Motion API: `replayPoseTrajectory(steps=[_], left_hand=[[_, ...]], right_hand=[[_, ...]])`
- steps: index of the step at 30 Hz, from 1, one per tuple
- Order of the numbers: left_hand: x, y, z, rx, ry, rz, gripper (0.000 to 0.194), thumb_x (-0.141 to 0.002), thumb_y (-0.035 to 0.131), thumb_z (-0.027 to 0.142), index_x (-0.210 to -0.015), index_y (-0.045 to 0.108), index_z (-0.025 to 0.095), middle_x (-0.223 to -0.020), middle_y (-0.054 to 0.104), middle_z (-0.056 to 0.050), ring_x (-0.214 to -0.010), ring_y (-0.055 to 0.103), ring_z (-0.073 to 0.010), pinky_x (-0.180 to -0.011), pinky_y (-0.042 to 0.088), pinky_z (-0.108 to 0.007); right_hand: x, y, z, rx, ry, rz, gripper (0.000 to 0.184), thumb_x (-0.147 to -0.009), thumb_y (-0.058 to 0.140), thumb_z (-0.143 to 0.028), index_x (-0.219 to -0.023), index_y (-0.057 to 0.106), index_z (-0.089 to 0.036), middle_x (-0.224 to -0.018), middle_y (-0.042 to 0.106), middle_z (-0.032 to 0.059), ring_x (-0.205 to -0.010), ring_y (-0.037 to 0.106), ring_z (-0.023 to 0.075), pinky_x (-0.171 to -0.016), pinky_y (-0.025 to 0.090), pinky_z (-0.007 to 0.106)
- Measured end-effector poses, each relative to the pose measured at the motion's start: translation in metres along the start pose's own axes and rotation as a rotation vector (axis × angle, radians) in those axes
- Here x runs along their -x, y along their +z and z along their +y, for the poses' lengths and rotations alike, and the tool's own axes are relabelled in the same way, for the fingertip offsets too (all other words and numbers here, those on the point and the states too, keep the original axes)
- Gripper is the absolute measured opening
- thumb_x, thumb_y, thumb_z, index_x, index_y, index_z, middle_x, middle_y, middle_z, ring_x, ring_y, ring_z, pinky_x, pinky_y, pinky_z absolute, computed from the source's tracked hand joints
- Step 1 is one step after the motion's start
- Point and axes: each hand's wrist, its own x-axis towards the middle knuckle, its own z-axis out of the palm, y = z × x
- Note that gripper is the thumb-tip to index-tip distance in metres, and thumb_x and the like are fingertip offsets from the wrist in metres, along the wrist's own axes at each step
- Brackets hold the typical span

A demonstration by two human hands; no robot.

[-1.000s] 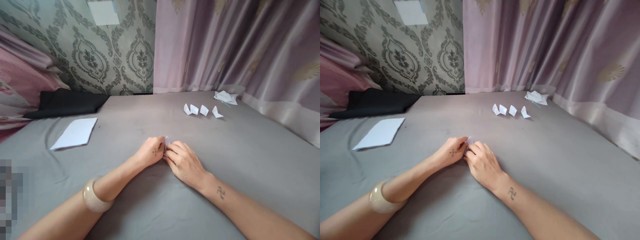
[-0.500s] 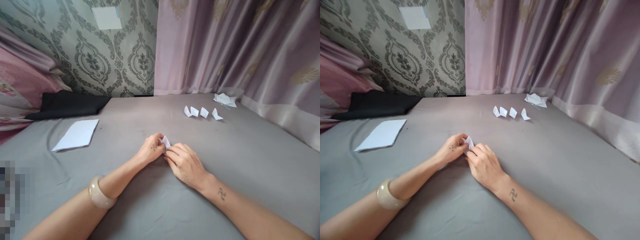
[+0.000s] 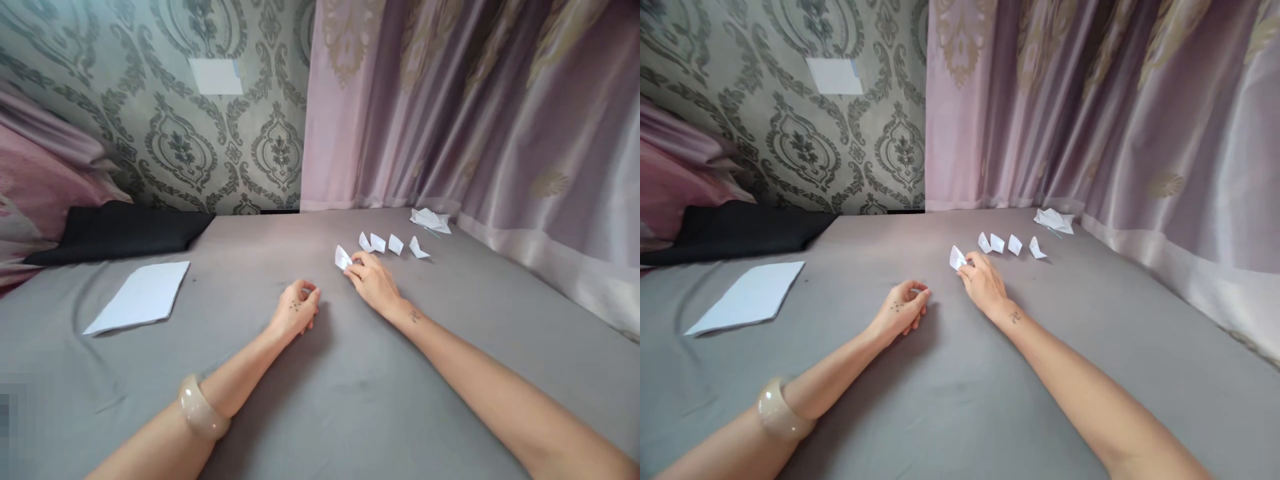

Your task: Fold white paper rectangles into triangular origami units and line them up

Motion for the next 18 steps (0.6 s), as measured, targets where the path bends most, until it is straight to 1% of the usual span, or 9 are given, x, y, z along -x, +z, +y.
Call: replayPoseTrajectory(steps=[2, 5, 11, 14, 18], left_hand=[[0.0, 0.0, 0.0, 0.003, -0.003, -0.013, 0.026, -0.087, 0.05, 0.038, -0.102, 0.051, 0.016, -0.061, 0.055, 0.005, -0.033, 0.046, -0.0056, -0.03, 0.028, -0.014], [-0.001, 0.0, 0.0, -0.007, -0.005, -0.016, 0.025, -0.087, 0.049, 0.037, -0.101, 0.051, 0.016, -0.06, 0.054, 0.005, -0.033, 0.046, -0.0058, -0.029, 0.028, -0.014], [-0.002, 0.001, 0.0, -0.043, -0.013, -0.009, 0.024, -0.087, 0.048, 0.035, -0.102, 0.052, 0.017, -0.061, 0.054, 0.005, -0.032, 0.046, -0.0059, -0.029, 0.029, -0.014], [-0.002, 0.001, 0.0, -0.063, -0.014, -0.006, 0.024, -0.087, 0.046, 0.034, -0.102, 0.052, 0.017, -0.06, 0.054, 0.005, -0.032, 0.045, -0.0059, -0.028, 0.028, -0.014], [-0.002, 0.002, 0.001, -0.082, -0.024, -0.007, 0.023, -0.088, 0.043, 0.034, -0.101, 0.051, 0.017, -0.06, 0.053, 0.004, -0.031, 0.046, -0.0068, -0.027, 0.028, -0.015]], right_hand=[[-0.015, 0.006, 0.009, 0.034, 0.144, -0.029, 0.021, -0.091, 0.052, -0.026, -0.092, 0.072, -0.021, -0.108, 0.057, 0.0077, -0.096, 0.054, 0.018, -0.073, 0.042, 0.028], [-0.03, 0.014, 0.017, 0.058, 0.215, -0.047, 0.024, -0.092, 0.049, -0.026, -0.093, 0.072, -0.021, -0.099, 0.058, 0.007, -0.091, 0.056, 0.0176, -0.07, 0.041, 0.027], [-0.046, 0.026, 0.025, 0.074, 0.29, -0.066, 0.028, -0.094, 0.045, -0.027, -0.099, 0.071, -0.02, -0.1, 0.061, 0.0098, -0.093, 0.059, 0.0206, -0.068, 0.041, 0.028], [-0.047, 0.03, 0.028, 0.073, 0.304, -0.063, 0.026, -0.092, 0.047, -0.027, -0.105, 0.069, -0.02, -0.104, 0.062, 0.0105, -0.094, 0.06, 0.0212, -0.069, 0.042, 0.028], [-0.042, 0.033, 0.03, 0.062, 0.304, -0.025, 0.028, -0.092, 0.047, -0.027, -0.114, 0.064, -0.021, -0.109, 0.063, 0.0089, -0.096, 0.06, 0.0208, -0.072, 0.042, 0.028]])
